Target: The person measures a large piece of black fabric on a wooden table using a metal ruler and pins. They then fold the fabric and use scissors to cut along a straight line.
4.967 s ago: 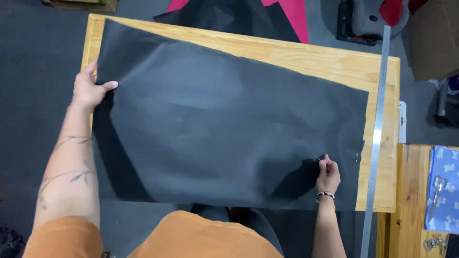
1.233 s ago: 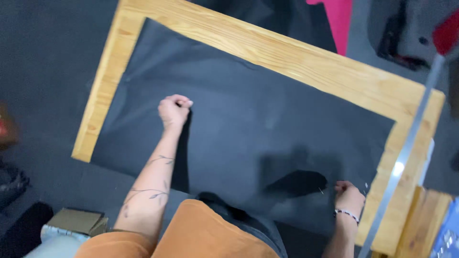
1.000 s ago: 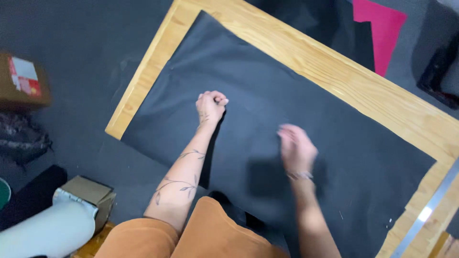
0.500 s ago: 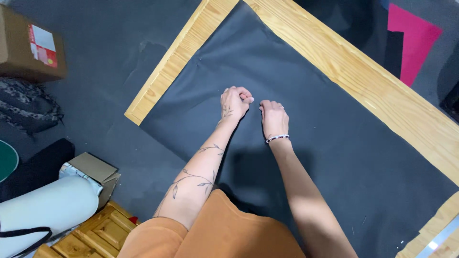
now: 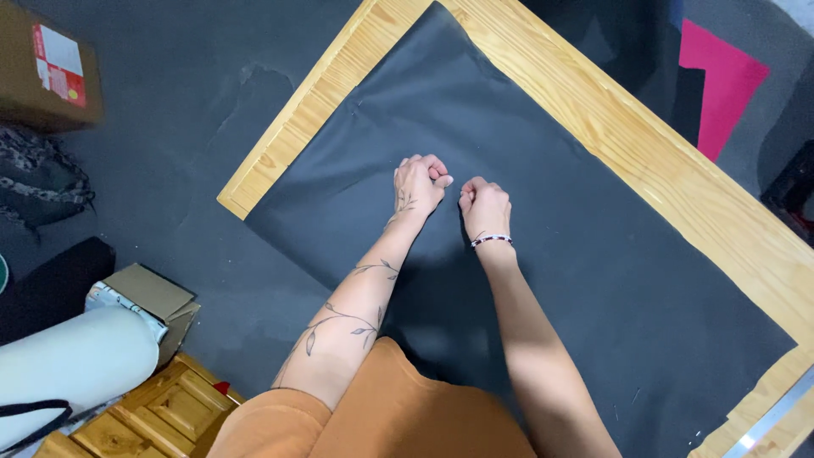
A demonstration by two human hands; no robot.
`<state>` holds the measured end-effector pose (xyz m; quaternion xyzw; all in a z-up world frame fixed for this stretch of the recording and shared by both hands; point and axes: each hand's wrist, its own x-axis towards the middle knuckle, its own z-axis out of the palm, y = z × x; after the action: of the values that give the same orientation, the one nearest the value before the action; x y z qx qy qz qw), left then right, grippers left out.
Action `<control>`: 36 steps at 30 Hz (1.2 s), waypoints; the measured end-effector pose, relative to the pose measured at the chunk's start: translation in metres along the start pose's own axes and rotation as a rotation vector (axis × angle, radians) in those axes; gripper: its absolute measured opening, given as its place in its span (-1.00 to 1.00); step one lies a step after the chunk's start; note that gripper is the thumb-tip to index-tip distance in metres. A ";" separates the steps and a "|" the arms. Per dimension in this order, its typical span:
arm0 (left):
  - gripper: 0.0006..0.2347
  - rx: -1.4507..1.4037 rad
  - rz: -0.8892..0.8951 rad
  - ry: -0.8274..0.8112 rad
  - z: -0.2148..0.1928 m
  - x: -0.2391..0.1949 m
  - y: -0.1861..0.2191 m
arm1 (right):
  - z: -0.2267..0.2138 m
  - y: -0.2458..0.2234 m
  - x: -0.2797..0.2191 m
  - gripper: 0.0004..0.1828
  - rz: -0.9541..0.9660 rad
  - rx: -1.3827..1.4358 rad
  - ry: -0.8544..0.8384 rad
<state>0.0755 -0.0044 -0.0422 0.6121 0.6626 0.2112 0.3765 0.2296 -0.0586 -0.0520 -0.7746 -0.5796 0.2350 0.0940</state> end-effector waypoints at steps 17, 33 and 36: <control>-0.82 0.095 0.663 0.319 -0.004 -0.050 -0.026 | -0.029 -0.021 -0.003 -0.97 0.249 0.252 -0.111; -0.66 0.106 0.605 0.365 -0.009 -0.061 -0.014 | -0.033 -0.041 -0.011 -0.95 0.384 0.383 -0.086; -0.67 0.069 0.615 0.363 -0.007 -0.059 -0.020 | -0.039 -0.047 -0.016 -0.94 0.433 0.431 -0.078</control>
<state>0.0553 -0.0635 -0.0381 0.7478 0.5102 0.3973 0.1505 0.2045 -0.0544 0.0058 -0.8328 -0.3410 0.3965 0.1814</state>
